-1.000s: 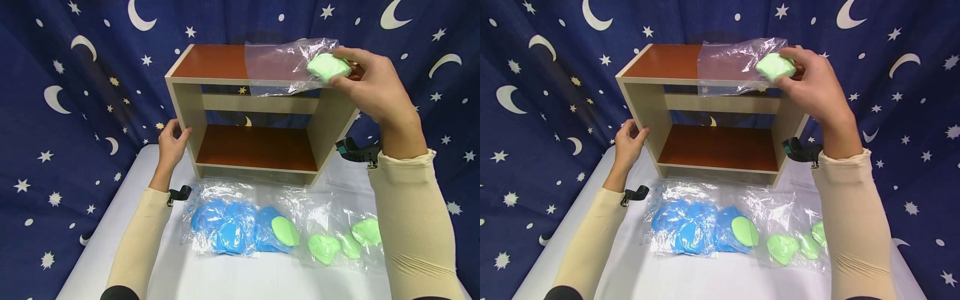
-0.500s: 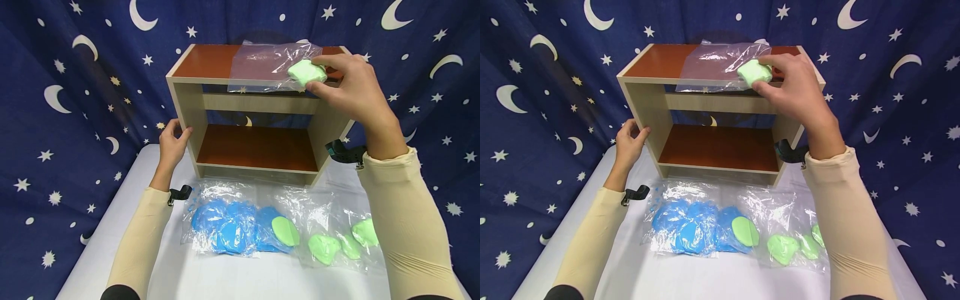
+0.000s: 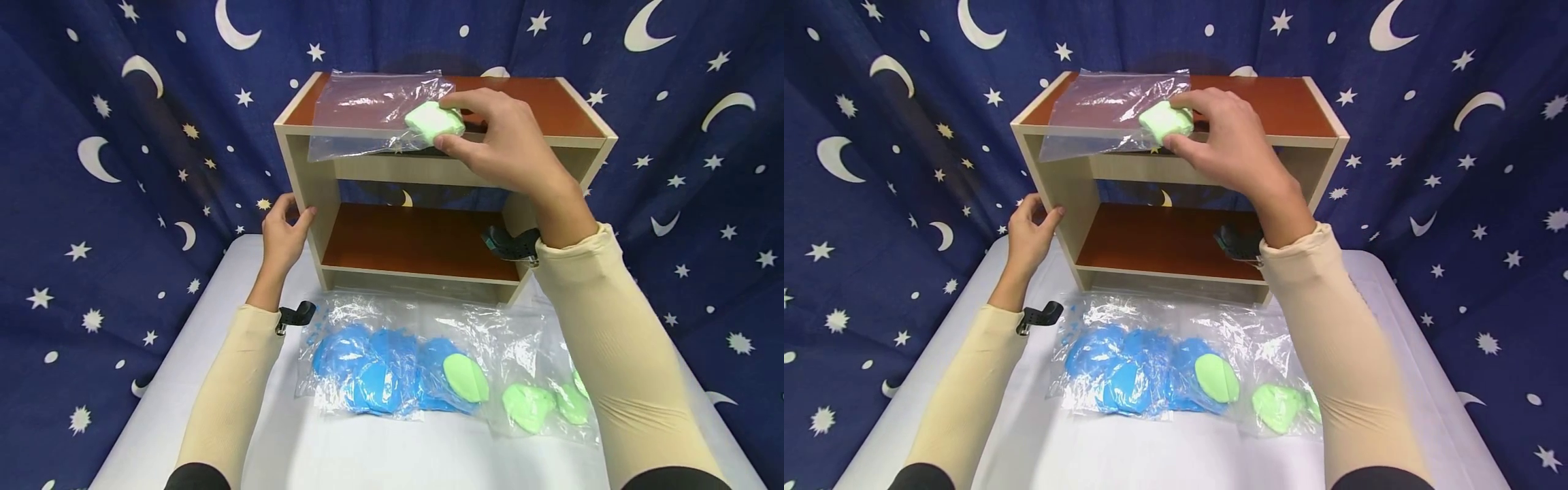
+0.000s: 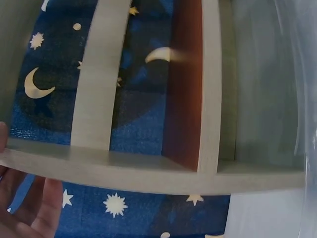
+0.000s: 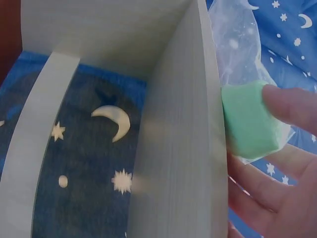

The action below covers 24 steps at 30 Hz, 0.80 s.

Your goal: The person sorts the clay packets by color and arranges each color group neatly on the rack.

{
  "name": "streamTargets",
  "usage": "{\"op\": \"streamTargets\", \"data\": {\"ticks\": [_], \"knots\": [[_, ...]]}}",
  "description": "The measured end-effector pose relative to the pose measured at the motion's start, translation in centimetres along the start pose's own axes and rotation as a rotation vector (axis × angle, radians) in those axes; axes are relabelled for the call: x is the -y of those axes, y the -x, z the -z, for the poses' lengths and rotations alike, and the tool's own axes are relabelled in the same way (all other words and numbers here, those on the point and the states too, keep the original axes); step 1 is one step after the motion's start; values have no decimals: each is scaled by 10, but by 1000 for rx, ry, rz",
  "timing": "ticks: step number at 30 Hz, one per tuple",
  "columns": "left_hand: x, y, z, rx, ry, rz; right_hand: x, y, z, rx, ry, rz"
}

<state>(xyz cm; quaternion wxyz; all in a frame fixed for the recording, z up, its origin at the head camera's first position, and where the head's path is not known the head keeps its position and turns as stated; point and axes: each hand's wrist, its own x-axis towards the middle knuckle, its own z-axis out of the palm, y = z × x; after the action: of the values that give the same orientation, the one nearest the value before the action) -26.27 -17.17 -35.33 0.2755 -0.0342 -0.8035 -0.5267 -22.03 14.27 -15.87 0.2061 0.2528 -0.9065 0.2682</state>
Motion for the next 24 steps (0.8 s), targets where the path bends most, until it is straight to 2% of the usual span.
{"op": "streamTargets", "data": {"ticks": [4, 16, 24], "knots": [[-1, 0, -2, -32, -4, -6, 8, -11, -12, 14, -22, -3], [-6, 3, -11, -195, -70, -95, 14, -34, -39, 1, 23, 31], [-7, 6, -13, -255, -126, -119, 10, -36, -42, -3, -80, 72]]}}
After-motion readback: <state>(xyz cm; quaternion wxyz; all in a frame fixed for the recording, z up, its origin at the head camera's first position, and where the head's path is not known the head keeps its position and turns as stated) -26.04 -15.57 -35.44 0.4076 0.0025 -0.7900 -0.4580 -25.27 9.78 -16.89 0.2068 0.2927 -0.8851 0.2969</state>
